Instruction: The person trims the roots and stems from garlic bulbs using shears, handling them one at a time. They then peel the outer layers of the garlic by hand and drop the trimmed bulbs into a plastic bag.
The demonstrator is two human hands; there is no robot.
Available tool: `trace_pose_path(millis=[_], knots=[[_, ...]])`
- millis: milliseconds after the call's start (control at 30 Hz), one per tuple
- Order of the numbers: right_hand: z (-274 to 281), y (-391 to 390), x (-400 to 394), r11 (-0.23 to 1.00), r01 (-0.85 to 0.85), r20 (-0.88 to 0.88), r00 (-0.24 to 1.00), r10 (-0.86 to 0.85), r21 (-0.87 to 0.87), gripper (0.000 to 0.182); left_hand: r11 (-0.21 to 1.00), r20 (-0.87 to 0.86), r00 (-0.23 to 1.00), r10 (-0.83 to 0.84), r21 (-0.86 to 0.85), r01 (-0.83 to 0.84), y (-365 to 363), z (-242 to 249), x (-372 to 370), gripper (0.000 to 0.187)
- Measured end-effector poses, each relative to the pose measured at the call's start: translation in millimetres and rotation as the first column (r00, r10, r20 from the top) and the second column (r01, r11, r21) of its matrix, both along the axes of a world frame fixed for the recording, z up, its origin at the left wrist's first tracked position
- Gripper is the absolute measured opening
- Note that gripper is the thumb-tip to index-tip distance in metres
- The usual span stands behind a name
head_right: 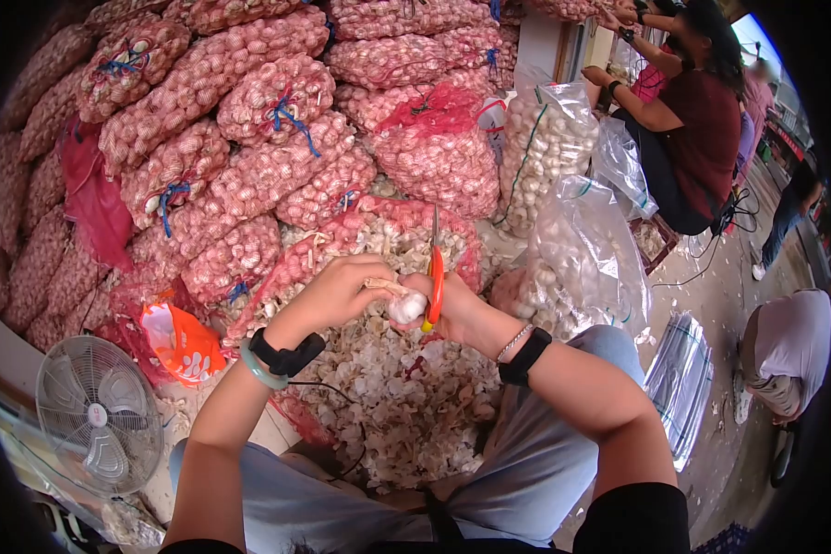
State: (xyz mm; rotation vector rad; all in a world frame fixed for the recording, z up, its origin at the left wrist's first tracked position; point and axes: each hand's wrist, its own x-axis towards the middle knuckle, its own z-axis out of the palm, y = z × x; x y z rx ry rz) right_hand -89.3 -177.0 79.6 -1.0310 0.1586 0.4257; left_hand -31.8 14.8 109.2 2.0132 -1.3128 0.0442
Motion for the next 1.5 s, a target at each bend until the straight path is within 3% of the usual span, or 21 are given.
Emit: trace_pose_path(millis=[67, 233, 367, 533, 667, 1167, 1233, 1500], knots=[[-2, -1, 0, 0.999, -0.043, -0.004, 0.999, 0.043, -0.003, 0.022, 0.998, 0.059, 0.998, -0.018, 0.054, 0.014, 1, 3, -1, 0.013], [0, 3, -2, 0.999, 0.051, -0.064, 0.997, -0.052, -0.016, 0.024, 0.986, 0.182, 0.980, 0.086, 0.122, -0.110, 2, 5, -5, 0.013], [-6, 1, 1, 0.999, 0.046, -0.042, 0.998, -0.047, -0.022, 0.024, 0.978, 0.164, 0.979, 0.120, 0.148, -0.145, 0, 8, -9, 0.015], [-11, -1, 3, 0.999, -0.014, -0.035, 0.999, 0.013, -0.033, 0.024, 0.999, 0.017, 0.999, -0.029, -0.030, 0.029, -3, -6, 1, 0.014], [-8, -1, 2, 0.998, -0.026, -0.053, 0.998, 0.023, -0.051, 0.025, 1.000, 0.018, 1.000, 0.006, -0.016, -0.006, -4, -2, -3, 0.012], [-8, 2, 3, 0.995, 0.021, -0.075, 0.997, -0.028, -0.096, 0.029, 0.992, 0.259, 0.963, 0.069, 0.089, -0.095, -3, 10, -6, 0.013], [-10, 0, 3, 0.999, -0.032, -0.052, 0.998, 0.030, -0.037, 0.030, 0.987, 0.312, 0.945, 0.103, 0.084, -0.135, 0, 10, -7, 0.014], [-8, 0, 1, 0.999, 0.009, -0.069, 0.998, -0.012, -0.047, 0.028, 0.968, 0.267, 0.947, 0.176, 0.127, -0.216, 1, 11, -8, 0.016]])
